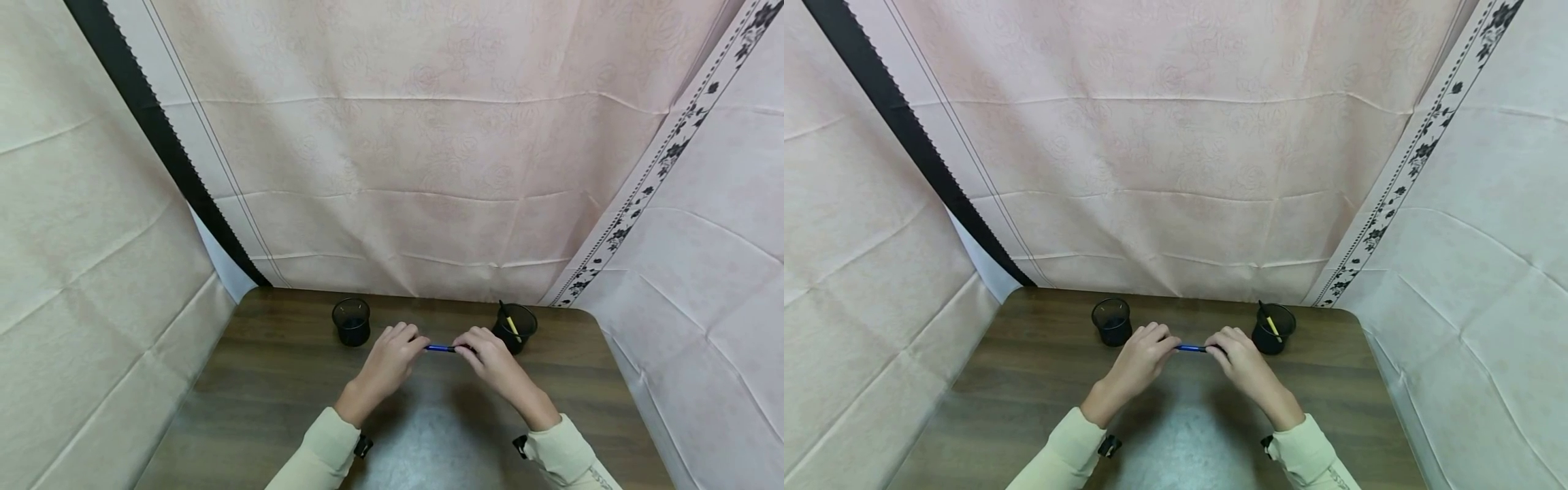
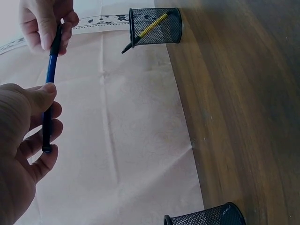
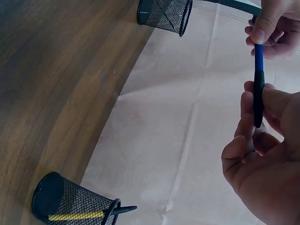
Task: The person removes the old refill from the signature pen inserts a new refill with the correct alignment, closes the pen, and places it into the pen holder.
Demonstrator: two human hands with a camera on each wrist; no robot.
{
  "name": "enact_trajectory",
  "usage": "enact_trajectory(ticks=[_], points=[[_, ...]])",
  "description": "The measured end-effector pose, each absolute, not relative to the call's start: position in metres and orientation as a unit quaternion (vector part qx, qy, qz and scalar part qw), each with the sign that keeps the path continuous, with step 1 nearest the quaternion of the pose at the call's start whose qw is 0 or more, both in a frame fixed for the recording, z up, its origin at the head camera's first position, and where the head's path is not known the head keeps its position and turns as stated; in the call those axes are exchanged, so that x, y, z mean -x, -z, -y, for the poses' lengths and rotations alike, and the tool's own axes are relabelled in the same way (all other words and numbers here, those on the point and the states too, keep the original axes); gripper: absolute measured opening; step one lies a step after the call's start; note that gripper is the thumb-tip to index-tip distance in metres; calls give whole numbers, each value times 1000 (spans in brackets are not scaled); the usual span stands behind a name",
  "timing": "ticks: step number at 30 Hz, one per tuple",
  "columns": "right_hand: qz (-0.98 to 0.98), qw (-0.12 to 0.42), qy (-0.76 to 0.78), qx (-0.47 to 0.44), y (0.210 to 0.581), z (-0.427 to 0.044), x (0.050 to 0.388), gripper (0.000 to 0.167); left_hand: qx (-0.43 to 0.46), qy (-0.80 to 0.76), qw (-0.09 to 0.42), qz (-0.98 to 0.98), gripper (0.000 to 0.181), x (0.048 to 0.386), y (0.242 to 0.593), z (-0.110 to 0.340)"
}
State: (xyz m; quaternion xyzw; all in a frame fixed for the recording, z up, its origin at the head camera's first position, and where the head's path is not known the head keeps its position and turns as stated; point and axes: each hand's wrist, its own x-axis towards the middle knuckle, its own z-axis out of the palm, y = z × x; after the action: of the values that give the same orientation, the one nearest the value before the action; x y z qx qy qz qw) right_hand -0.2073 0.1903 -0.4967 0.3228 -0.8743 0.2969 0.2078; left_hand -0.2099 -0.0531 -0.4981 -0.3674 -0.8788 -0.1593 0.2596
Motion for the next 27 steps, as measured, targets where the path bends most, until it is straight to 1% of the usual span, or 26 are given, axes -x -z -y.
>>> enact_trajectory(ticks=[8,15,22,27], points=[[883,186,-298,-311,494,-188,204,15,367,162,276,873,10,211,499,54],[889,190,-290,-300,494,-187,202,19,366,164,276,874,12,211,500,54],[880,211,-301,-302,494,-186,202,24,359,168,266,879,10,211,499,53],[877,213,-308,-302,494,-188,204,28,358,170,266,879,10,211,498,53]])
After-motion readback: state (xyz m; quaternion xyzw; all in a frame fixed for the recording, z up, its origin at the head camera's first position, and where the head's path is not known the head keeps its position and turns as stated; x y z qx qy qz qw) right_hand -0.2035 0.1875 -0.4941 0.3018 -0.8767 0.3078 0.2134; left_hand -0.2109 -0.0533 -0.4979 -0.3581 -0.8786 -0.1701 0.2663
